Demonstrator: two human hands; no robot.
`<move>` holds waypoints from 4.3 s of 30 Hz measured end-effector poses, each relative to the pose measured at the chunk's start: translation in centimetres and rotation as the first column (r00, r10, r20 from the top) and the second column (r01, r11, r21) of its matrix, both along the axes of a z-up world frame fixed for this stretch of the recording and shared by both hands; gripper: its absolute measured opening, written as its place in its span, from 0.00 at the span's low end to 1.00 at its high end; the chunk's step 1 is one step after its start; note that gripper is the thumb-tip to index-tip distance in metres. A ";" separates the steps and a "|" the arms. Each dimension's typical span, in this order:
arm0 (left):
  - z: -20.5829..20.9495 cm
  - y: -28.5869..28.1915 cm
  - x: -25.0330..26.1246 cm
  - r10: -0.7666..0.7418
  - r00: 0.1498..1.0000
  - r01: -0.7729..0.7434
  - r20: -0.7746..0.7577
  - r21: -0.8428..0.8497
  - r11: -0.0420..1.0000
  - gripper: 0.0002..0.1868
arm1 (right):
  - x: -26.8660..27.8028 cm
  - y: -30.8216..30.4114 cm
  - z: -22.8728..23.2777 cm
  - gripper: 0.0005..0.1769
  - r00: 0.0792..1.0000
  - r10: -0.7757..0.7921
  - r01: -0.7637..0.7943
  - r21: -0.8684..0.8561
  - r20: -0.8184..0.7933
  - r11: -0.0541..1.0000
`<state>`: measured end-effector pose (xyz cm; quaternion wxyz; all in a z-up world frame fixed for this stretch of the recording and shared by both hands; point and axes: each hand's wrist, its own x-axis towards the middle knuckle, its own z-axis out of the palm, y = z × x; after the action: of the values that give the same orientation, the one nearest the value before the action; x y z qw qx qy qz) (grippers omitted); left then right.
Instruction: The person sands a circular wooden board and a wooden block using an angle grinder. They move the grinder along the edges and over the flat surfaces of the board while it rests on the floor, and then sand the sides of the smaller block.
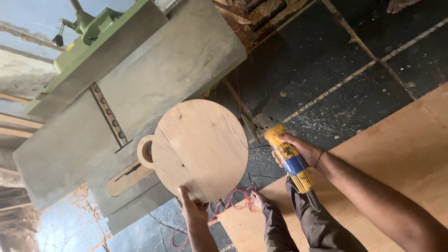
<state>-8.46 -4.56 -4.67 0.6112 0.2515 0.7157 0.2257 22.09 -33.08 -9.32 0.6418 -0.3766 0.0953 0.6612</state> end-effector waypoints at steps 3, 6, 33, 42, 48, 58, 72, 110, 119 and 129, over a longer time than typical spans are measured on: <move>-0.8 0.8 -0.2 -0.207 0.977 0.201 0.044 0.119 0.972 0.37 | 0.9 0.9 -0.3 0.33 1.000 0.016 -0.016 0.039 0.002 0.999; -1.2 1.0 -0.9 -0.220 0.964 0.201 0.152 0.131 0.971 0.39 | 1.2 1.4 -0.5 0.32 0.998 0.037 -0.032 0.083 -0.051 0.996; -1.9 -1.5 -0.1 -0.194 0.945 0.163 0.264 0.134 0.977 0.31 | -10.5 -4.2 1.8 0.34 0.977 -0.196 0.204 0.084 -0.089 0.975; 0.9 0.8 0.0 -0.159 0.932 0.147 0.326 0.060 0.987 0.40 | -2.9 -1.8 1.5 0.36 0.997 -0.081 0.081 0.041 -0.005 0.996; -0.8 -0.4 0.6 -0.199 0.913 0.119 0.357 0.234 0.965 0.38 | -6.4 -2.7 1.5 0.35 0.990 -0.138 0.138 0.058 -0.018 0.989; -3.7 -5.9 1.7 -0.022 0.950 -0.045 0.312 0.206 0.978 0.37 | -12.6 -3.5 2.3 0.32 0.964 -0.244 0.256 0.120 -0.104 0.959; -0.9 1.0 -0.3 -0.128 0.940 0.107 0.318 0.080 0.991 0.38 | -5.3 -2.7 2.0 0.35 0.988 -0.156 0.156 0.074 -0.007 0.985; -3.3 -2.7 0.6 -0.121 0.924 0.054 0.362 0.190 0.980 0.38 | -9.9 -3.4 1.5 0.33 0.968 -0.229 0.238 0.085 -0.103 0.968; -2.4 -7.9 2.8 0.088 0.868 -0.143 0.489 0.078 0.987 0.42 | -15.7 -4.3 3.4 0.29 0.950 -0.271 0.296 0.175 -0.155 0.939; -0.4 -1.6 -2.8 0.262 0.905 -0.331 0.336 0.166 0.929 0.40 | -8.1 -4.0 2.3 0.34 0.979 -0.203 0.203 0.097 -0.011 0.974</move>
<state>-11.21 -6.11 -5.12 0.6419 0.1667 0.6124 0.4302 14.00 -37.09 -6.98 0.7236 -0.3326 0.1009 0.5963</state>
